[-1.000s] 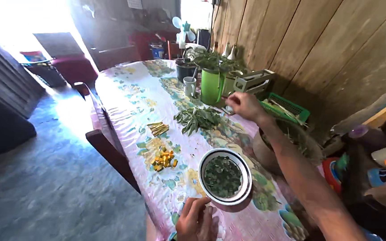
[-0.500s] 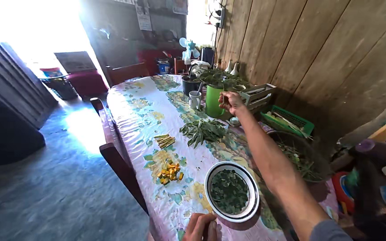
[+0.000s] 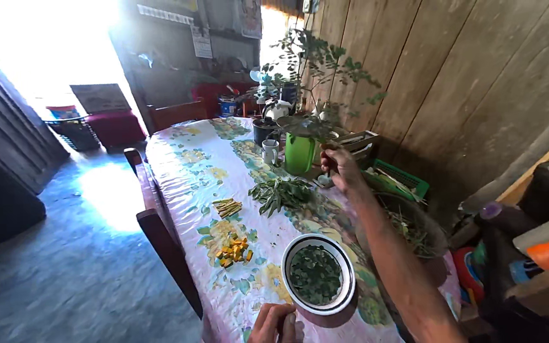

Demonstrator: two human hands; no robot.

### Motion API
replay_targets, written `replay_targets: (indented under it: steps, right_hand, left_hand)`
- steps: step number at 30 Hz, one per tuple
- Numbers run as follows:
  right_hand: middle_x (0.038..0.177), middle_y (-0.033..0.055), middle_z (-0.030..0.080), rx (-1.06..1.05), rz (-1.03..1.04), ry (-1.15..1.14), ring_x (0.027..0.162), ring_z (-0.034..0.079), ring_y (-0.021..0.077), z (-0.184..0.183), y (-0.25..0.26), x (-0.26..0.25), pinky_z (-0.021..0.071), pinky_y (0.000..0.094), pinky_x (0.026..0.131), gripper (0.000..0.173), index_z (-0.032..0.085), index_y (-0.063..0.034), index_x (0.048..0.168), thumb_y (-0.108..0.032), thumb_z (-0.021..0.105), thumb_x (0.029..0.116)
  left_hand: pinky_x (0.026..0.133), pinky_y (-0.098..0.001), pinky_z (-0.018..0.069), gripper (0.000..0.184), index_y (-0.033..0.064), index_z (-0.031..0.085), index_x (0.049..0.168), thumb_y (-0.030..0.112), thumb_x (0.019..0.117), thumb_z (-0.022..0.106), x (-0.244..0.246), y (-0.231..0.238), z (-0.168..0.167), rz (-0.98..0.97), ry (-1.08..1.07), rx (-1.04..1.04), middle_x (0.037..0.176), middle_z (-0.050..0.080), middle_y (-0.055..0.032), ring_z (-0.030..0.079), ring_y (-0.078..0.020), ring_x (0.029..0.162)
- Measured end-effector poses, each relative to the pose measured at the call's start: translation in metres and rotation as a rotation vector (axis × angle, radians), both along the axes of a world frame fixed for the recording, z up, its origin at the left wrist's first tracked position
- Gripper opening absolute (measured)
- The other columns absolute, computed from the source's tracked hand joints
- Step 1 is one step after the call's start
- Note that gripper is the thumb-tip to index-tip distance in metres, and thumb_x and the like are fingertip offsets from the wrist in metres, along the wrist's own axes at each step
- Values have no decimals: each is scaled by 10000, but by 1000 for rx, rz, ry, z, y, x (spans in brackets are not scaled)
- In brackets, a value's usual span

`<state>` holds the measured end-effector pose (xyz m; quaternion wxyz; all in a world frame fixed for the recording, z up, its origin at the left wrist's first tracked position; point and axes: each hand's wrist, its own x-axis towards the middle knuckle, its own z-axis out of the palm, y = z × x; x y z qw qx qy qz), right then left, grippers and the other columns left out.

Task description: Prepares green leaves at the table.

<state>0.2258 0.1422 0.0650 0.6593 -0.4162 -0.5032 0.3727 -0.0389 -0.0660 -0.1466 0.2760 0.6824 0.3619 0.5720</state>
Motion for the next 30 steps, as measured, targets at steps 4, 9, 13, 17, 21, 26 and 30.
replay_targets:
  steps: [4, 9, 13, 17, 21, 26, 30]
  right_hand:
    - [866, -38, 606, 57, -25, 50, 624, 541, 49, -11, -53, -13, 502, 211, 566, 213, 610, -170, 1225, -262, 485, 1079]
    - [834, 66, 646, 173, -37, 128, 652, 616, 127, -38, -99, -29, 570, 286, 628, 143, 629, -29, 1115, -61, 543, 1005]
    - [843, 51, 664, 271, -55, 140, 659, 625, 107, -57, -124, -36, 578, 269, 628, 146, 634, 11, 1087, -14, 542, 976]
    - [833, 22, 682, 336, -46, 199, 666, 642, 92, -67, -140, -30, 586, 253, 641, 141, 664, -47, 1051, 18, 579, 959]
    - [829, 17, 676, 282, -87, 283, 660, 636, 87, -76, -149, -26, 582, 250, 640, 169, 643, -56, 1051, 44, 558, 944]
    - [821, -14, 666, 259, -175, 291, 635, 616, 63, -81, -159, -27, 569, 237, 612, 222, 607, -61, 1106, 45, 497, 945]
    - [852, -6, 689, 245, -226, 274, 631, 626, 66, -87, -158, -30, 556, 235, 572, 293, 584, -20, 1182, 57, 438, 941]
  left_hand:
    - [690, -247, 600, 132, 26, 731, 1016, 87, 955, 632, 8, 14, 24, 14, -147, -21, 904, 685, -29, 663, -87, 763]
    - [749, -279, 619, 152, 28, 719, 1057, 92, 962, 619, 37, 57, 82, -63, -213, 40, 960, 711, -32, 695, -107, 820]
    - [782, -286, 620, 174, -8, 701, 1113, 31, 959, 631, 70, 83, 115, -181, -329, -33, 1027, 731, -68, 712, -129, 862]
    - [757, -282, 623, 196, 5, 695, 1143, 34, 968, 612, 92, 87, 128, -202, -308, -87, 1015, 738, -59, 716, -131, 819]
    - [753, -286, 616, 187, 14, 701, 1135, 59, 973, 617, 107, 82, 130, -250, -288, -145, 1006, 726, -60, 707, -129, 815]
    - [843, -268, 604, 262, -29, 659, 1203, 16, 945, 647, 128, 76, 135, -302, -418, -177, 1050, 730, -61, 708, -108, 913]
    - [919, -305, 585, 335, -79, 630, 1217, -80, 882, 645, 145, 84, 132, -424, -619, -77, 1118, 703, -107, 686, -150, 1014]
